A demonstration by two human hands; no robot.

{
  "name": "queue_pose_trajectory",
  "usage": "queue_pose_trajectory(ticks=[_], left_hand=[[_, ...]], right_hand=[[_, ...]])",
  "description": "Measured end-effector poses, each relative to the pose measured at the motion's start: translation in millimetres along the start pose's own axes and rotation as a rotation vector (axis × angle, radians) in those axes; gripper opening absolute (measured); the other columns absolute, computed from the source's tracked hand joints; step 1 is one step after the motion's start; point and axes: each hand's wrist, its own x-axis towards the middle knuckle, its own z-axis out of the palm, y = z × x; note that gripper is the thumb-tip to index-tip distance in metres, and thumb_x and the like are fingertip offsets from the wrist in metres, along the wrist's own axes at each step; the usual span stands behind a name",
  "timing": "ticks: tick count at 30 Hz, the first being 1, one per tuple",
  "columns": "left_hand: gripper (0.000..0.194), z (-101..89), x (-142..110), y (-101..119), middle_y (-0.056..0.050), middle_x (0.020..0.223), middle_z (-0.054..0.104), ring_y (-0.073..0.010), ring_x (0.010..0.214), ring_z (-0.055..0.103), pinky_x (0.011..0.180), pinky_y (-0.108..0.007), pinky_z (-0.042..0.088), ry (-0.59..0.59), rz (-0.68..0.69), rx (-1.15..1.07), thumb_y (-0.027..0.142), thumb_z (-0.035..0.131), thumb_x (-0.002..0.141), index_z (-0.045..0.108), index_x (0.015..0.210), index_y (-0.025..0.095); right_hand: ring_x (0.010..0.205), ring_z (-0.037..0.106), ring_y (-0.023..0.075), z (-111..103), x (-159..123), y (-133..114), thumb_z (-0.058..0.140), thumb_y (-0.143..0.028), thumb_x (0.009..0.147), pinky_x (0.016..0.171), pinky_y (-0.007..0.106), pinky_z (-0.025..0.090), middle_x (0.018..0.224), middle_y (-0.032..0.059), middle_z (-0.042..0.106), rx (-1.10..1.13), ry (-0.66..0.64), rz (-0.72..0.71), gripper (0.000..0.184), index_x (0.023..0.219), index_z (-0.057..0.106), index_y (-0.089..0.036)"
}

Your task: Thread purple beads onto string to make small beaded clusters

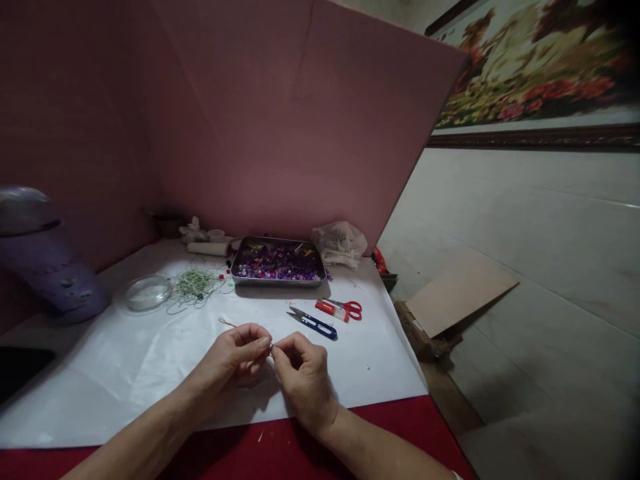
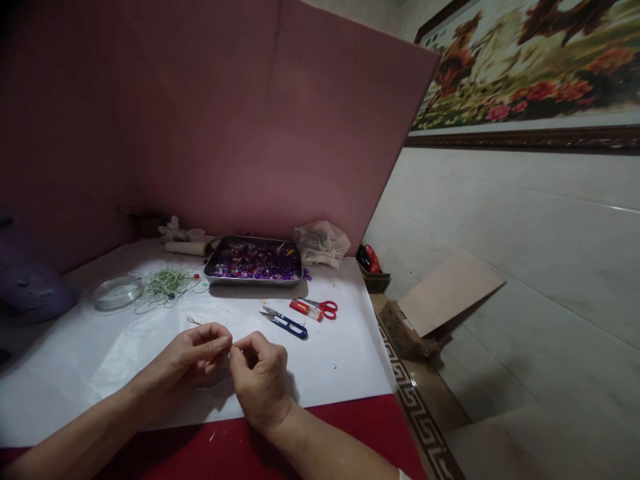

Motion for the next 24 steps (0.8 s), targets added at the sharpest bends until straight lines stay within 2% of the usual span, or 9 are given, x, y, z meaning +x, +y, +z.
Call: queue_pose_trajectory(ticks=[7,13,24], left_hand=[[0.019,-0.2,0.7,-2.6,0.009,0.041,0.039,-0.0034,0.037,0.023,0.038,-0.019,0.013,0.002,0.025,0.045,0.029,0.069,0.073,0.057,0.066,0.016],[0.021,2.3,-1.1,1.2,0.008,0.049,0.044,-0.0037,0.039,0.027,0.038,-0.018,0.016,0.075,0.026,0.069,0.03,0.07,0.071,0.056,0.066,0.016],[0.018,3.2,-2.5,0.5,0.009,0.047,0.041,-0.0042,0.039,0.023,0.038,-0.019,0.015,-0.006,0.025,0.04,0.031,0.068,0.074,0.055,0.07,0.018]], right_hand=[[0.052,0.049,0.0109,-1.8,-0.2,-2.9,0.054,-0.021,0.082,0.051,0.022,0.038,0.059,0.0003,0.058,0.049,-0.031,-0.016,0.011,0.075,0.06,-0.015],[0.055,0.05,0.0108,-1.4,1.0,-2.3,0.052,-0.019,0.083,0.054,0.022,0.039,0.062,-0.0005,0.056,0.068,-0.016,-0.03,0.011,0.074,0.058,-0.015],[0.05,0.045,0.0099,-1.7,-0.4,-0.4,0.053,-0.018,0.081,0.051,0.022,0.036,0.058,-0.0017,0.055,0.007,-0.048,-0.026,0.01,0.074,0.06,-0.015]])
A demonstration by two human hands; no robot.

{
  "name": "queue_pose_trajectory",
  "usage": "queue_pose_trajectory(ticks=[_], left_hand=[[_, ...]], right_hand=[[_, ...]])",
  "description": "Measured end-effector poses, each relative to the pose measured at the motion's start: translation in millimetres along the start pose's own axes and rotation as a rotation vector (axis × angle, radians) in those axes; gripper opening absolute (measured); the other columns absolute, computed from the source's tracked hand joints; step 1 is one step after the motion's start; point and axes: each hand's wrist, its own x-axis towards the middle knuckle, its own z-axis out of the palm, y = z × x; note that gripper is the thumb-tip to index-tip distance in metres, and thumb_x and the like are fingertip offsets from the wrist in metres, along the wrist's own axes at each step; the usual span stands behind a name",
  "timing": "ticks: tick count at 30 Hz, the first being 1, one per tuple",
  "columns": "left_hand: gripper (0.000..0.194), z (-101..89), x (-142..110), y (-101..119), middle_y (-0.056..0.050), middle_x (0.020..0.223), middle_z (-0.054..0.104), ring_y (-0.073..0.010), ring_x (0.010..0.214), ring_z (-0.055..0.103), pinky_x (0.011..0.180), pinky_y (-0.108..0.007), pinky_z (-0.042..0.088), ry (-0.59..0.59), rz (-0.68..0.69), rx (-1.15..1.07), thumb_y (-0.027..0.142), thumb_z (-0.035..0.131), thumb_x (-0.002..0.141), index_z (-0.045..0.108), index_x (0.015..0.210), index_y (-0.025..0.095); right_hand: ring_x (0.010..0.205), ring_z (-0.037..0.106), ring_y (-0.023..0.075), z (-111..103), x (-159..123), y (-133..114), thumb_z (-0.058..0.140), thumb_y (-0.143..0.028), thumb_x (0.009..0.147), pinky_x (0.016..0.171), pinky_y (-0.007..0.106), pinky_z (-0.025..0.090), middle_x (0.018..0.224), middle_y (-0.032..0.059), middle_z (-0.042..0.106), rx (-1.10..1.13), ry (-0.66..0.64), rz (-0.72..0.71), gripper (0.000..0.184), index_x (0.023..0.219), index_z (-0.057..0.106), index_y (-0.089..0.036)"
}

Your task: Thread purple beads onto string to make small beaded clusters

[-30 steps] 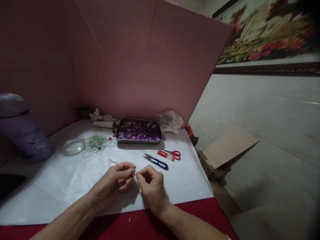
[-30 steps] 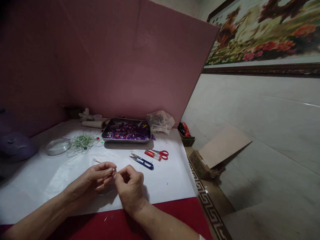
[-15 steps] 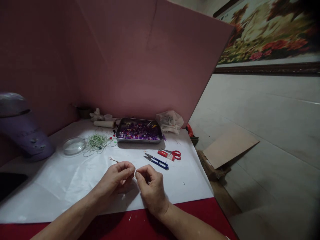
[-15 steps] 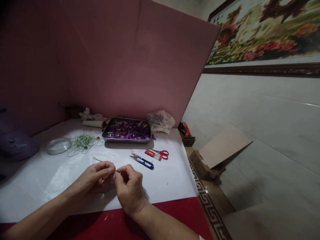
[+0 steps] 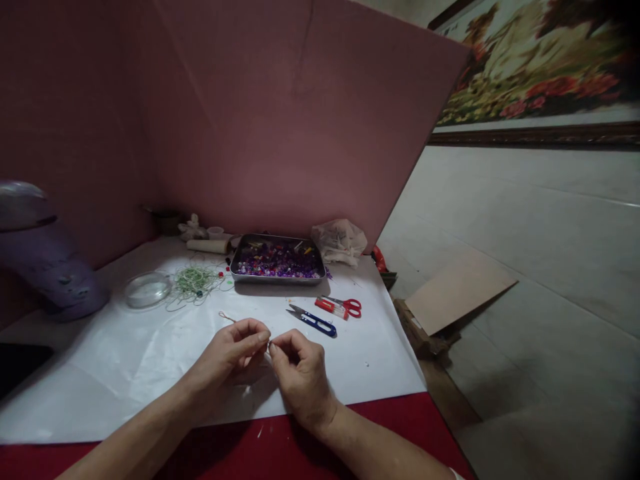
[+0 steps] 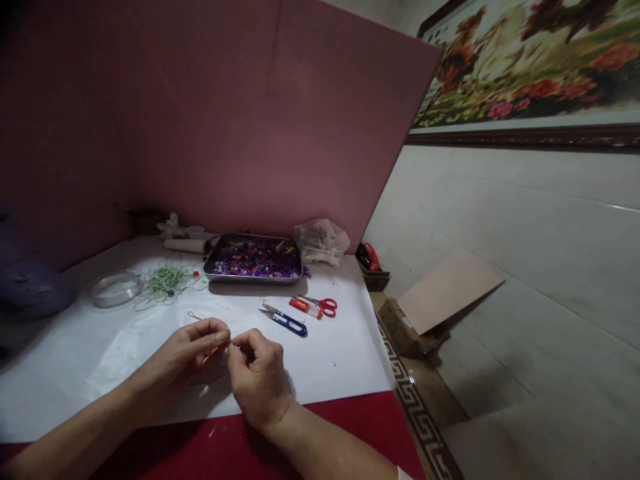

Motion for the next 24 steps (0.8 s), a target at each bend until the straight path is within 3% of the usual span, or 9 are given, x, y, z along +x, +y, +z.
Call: queue_pose_trajectory(ticks=[10,16,21,24], left_hand=[[0.017,-0.2,-1,1,0.007,0.051,0.045,-0.0045,0.043,0.03,0.041,-0.017,0.022,0.045,0.016,0.013,0.028,0.07,0.072,0.057,0.07,0.018],[0.018,0.2,-1,1,0.009,0.05,0.04,-0.0042,0.04,0.026,0.039,-0.018,0.019,0.0,0.011,-0.014,0.029,0.07,0.072,0.056,0.07,0.019],[0.022,1.8,-1,2,0.009,0.045,0.041,-0.0043,0.037,0.025,0.037,-0.018,0.015,0.032,0.008,0.078,0.033,0.072,0.069,0.056,0.068,0.019],[0.022,3.2,-1,3,0.01,0.041,0.039,-0.0044,0.036,0.024,0.036,-0.018,0.014,0.062,0.015,0.149,0.035,0.071,0.069,0.056,0.066,0.019]], right_hand=[[0.052,0.05,0.0115,1,3,-2,0.056,-0.022,0.08,0.05,0.023,0.04,0.061,0.0006,0.059,0.11,0.091,0.071,0.013,0.071,0.065,-0.015],[0.087,0.059,0.0194,-2,7,-3,0.062,-0.017,0.074,0.055,0.022,0.042,0.09,0.0058,0.066,0.057,0.208,0.032,0.008,0.07,0.068,-0.018],[0.055,0.051,0.0125,-1,10,0,0.06,-0.022,0.075,0.051,0.023,0.04,0.059,-0.0011,0.058,0.241,0.114,0.211,0.009,0.069,0.064,-0.016],[0.05,0.046,0.0098,2,10,-1,0.062,-0.022,0.07,0.047,0.021,0.037,0.056,-0.0025,0.055,0.4,0.095,0.334,0.01,0.063,0.06,-0.015]])
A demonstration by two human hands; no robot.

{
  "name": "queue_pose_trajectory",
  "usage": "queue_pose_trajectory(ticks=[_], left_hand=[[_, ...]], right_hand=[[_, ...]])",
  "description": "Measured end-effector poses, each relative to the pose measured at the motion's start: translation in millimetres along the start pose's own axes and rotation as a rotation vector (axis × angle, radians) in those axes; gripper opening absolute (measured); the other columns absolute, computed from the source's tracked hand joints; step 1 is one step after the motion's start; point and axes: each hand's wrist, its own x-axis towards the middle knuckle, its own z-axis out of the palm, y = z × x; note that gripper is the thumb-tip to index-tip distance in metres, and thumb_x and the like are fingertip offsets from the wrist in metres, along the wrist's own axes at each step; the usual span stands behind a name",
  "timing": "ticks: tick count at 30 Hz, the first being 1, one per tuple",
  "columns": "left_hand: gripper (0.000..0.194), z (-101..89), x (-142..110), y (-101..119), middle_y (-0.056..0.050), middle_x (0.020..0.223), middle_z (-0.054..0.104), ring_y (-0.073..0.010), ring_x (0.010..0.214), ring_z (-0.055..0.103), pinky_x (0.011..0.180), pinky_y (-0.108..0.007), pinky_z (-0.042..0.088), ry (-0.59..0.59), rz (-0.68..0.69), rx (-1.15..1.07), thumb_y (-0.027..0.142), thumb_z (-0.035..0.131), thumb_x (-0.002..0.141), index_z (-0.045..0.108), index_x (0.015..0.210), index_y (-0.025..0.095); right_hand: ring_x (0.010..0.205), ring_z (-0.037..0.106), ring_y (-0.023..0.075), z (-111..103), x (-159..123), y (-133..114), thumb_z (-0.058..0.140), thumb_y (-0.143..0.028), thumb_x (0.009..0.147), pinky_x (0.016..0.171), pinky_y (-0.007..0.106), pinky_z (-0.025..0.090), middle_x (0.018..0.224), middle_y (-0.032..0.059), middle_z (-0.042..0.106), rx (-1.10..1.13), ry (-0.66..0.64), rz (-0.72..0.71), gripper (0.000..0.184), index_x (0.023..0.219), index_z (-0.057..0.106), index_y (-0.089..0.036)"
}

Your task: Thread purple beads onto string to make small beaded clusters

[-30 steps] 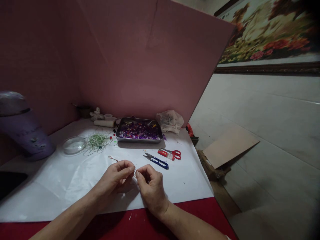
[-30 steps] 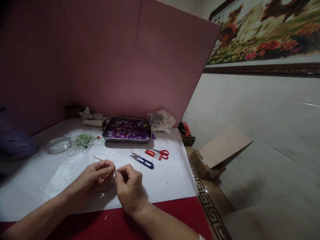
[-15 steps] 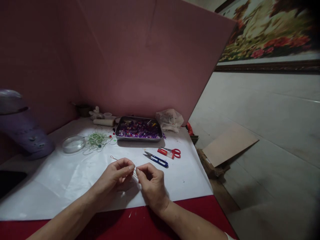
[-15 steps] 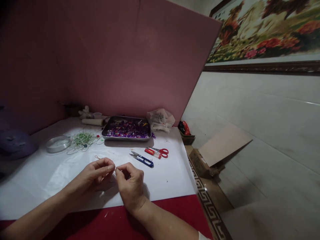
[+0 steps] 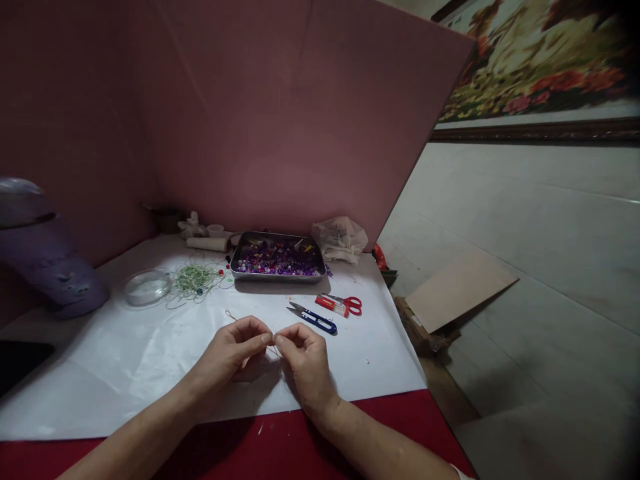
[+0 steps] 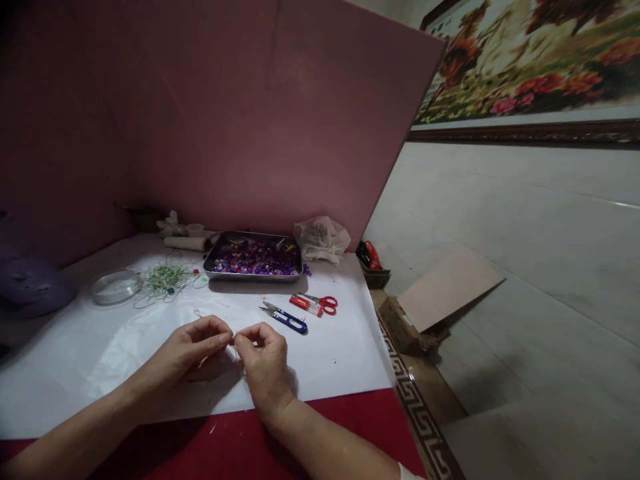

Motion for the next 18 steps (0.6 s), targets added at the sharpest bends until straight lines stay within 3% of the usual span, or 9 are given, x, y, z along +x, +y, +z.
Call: queue_pose_trajectory(ticks=[5,9,14,18], left_hand=[[0.022,2.5,-1,4,0.009,0.044,0.042,-0.0039,0.038,0.027,0.037,-0.017,0.016,0.046,0.023,0.065,0.034,0.072,0.068,0.057,0.065,0.018],[0.023,4.0,-2,5,0.007,0.046,0.05,-0.0035,0.037,0.027,0.037,-0.017,0.015,0.031,0.017,0.07,0.034,0.071,0.068,0.056,0.064,0.017],[0.022,3.1,-3,4,0.006,0.043,0.05,-0.0039,0.036,0.027,0.037,-0.018,0.014,0.022,0.019,0.085,0.035,0.07,0.07,0.057,0.066,0.018],[0.023,2.5,-3,3,0.009,0.042,0.04,-0.0037,0.036,0.025,0.036,-0.017,0.014,0.051,0.016,0.044,0.034,0.073,0.067,0.057,0.064,0.018]], right_hand=[[0.036,0.031,0.0041,2,-1,-3,0.064,-0.025,0.068,0.035,0.017,0.024,0.049,-0.0069,0.048,0.205,-0.056,0.193,0.013,0.065,0.055,-0.016],[0.031,0.024,0.0015,1,-1,-8,0.061,-0.024,0.068,0.031,0.015,0.015,0.049,-0.006,0.053,0.303,-0.148,0.312,0.013,0.069,0.05,-0.017],[0.03,0.026,0.0019,0,-1,-10,0.055,-0.025,0.071,0.031,0.015,0.013,0.048,-0.0051,0.055,0.302,-0.248,0.341,0.011,0.072,0.047,-0.018],[0.033,0.031,0.0039,1,-2,-3,0.059,-0.027,0.071,0.033,0.015,0.02,0.044,-0.009,0.045,0.188,-0.201,0.254,0.013,0.07,0.049,-0.018]])
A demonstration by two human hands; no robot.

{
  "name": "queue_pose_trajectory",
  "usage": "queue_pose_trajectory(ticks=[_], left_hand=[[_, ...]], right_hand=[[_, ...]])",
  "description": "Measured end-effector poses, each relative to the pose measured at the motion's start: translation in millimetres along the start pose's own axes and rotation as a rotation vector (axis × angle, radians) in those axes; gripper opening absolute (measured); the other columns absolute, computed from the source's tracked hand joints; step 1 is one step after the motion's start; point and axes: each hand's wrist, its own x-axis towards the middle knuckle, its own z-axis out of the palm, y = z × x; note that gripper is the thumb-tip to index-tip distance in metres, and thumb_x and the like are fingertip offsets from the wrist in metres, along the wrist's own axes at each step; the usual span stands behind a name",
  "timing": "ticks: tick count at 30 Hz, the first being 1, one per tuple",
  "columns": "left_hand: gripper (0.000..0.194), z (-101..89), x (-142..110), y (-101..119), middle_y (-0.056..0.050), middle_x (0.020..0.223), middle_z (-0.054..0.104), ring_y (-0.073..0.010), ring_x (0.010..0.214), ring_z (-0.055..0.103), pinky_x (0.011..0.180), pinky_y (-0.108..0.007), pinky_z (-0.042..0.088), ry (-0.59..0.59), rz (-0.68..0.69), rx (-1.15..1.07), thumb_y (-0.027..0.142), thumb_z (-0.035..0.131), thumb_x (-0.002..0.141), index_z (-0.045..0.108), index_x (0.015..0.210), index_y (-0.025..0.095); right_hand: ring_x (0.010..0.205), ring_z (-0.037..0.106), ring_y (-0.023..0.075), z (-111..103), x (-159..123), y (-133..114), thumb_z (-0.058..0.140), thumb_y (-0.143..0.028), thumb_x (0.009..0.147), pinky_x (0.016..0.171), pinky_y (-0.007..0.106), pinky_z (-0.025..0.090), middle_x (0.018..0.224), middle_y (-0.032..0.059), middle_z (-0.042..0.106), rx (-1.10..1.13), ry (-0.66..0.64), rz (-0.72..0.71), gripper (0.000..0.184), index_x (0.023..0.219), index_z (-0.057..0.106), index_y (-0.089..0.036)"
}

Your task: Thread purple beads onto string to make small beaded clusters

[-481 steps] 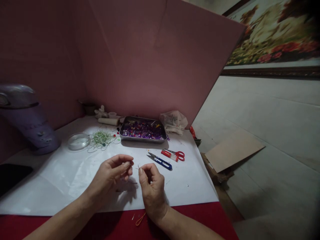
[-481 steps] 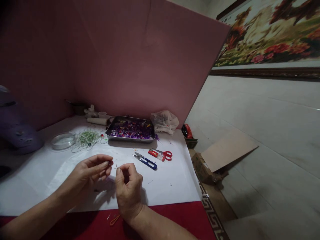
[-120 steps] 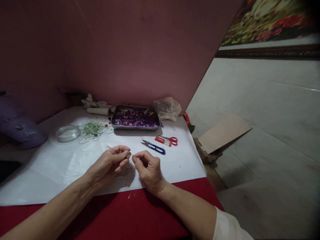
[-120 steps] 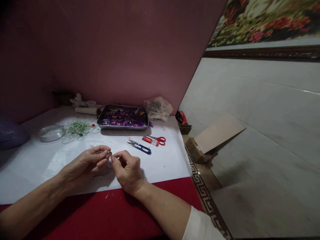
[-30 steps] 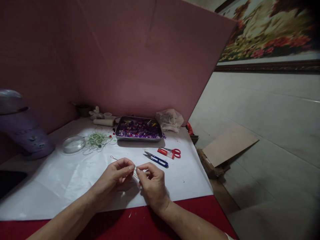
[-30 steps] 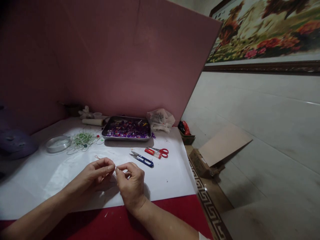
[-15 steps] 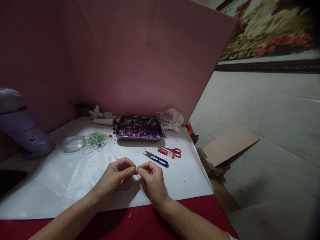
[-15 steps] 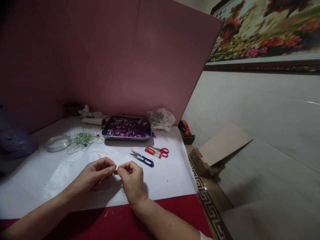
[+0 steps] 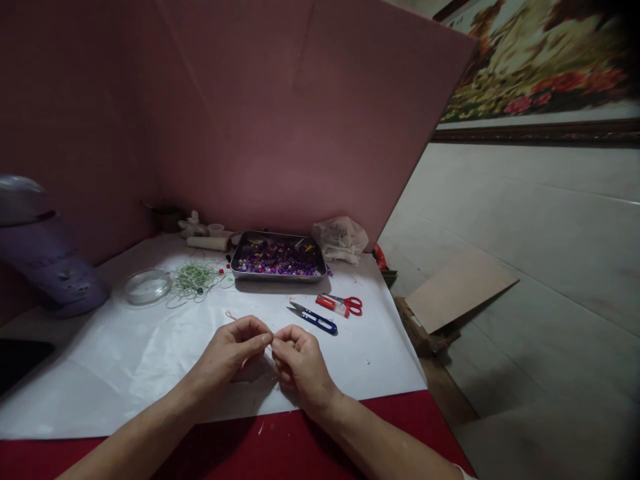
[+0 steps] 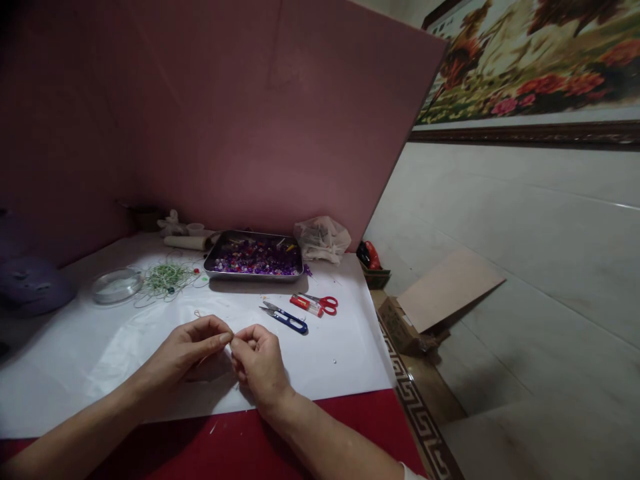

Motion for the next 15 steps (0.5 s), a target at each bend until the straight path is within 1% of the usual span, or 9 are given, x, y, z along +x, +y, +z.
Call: queue_pose_trajectory(ticks=[3,5,8,11,13,15], left_hand=[[0.023,-0.7,0.9,-0.3,0.009,0.043,0.041,-0.0037,0.037,0.026,0.036,-0.016,0.016,0.006,-0.008,-0.019,0.034,0.073,0.067,0.057,0.064,0.018],[0.021,-2.3,1.9,-0.5,0.009,0.044,0.042,-0.0038,0.036,0.027,0.036,-0.016,0.017,0.018,-0.02,-0.044,0.034,0.072,0.068,0.058,0.067,0.018],[0.017,-6.1,3.5,-0.5,0.007,0.05,0.048,-0.0035,0.038,0.031,0.035,-0.015,0.02,0.055,-0.032,-0.12,0.032,0.071,0.071,0.062,0.075,0.018],[0.016,-8.6,4.3,-0.6,0.003,0.063,0.056,-0.0042,0.046,0.042,0.041,-0.013,0.029,0.058,-0.037,-0.206,0.026,0.07,0.072,0.065,0.083,0.016],[0.014,-7.8,4.0,-1.2,0.001,0.066,0.059,-0.0054,0.051,0.046,0.044,-0.014,0.032,0.03,-0.058,-0.246,0.026,0.069,0.072,0.064,0.079,0.015],[0.016,-5.4,3.0,-2.7,0.002,0.061,0.056,-0.0056,0.048,0.044,0.043,-0.015,0.03,-0.015,-0.084,-0.251,0.028,0.068,0.073,0.06,0.069,0.015]], right_hand=[[0.044,0.04,0.0063,0.2,-0.2,4.5,0.061,-0.023,0.071,0.042,0.017,0.031,0.05,-0.0061,0.048,-0.193,0.055,-0.203,0.011,0.066,0.055,-0.016],[0.048,0.041,0.0072,0.3,-0.3,6.1,0.06,-0.022,0.073,0.045,0.018,0.034,0.053,-0.0048,0.05,-0.248,0.063,-0.27,0.01,0.066,0.057,-0.015],[0.043,0.037,0.0067,0.1,1.1,6.9,0.06,-0.025,0.075,0.04,0.018,0.031,0.049,-0.0062,0.047,-0.208,0.063,-0.247,0.012,0.069,0.056,-0.016],[0.037,0.034,0.0056,-0.7,3.6,6.3,0.06,-0.029,0.075,0.036,0.018,0.027,0.046,-0.0074,0.045,-0.133,0.076,-0.182,0.015,0.071,0.054,-0.016],[0.036,0.033,0.005,-1.3,4.7,5.3,0.06,-0.031,0.075,0.035,0.017,0.025,0.046,-0.0071,0.048,-0.1,0.089,-0.152,0.017,0.072,0.054,-0.016],[0.035,0.034,0.0047,-1.9,5.1,4.4,0.061,-0.032,0.076,0.035,0.017,0.026,0.047,-0.0066,0.049,-0.088,0.103,-0.152,0.017,0.073,0.054,-0.016]])
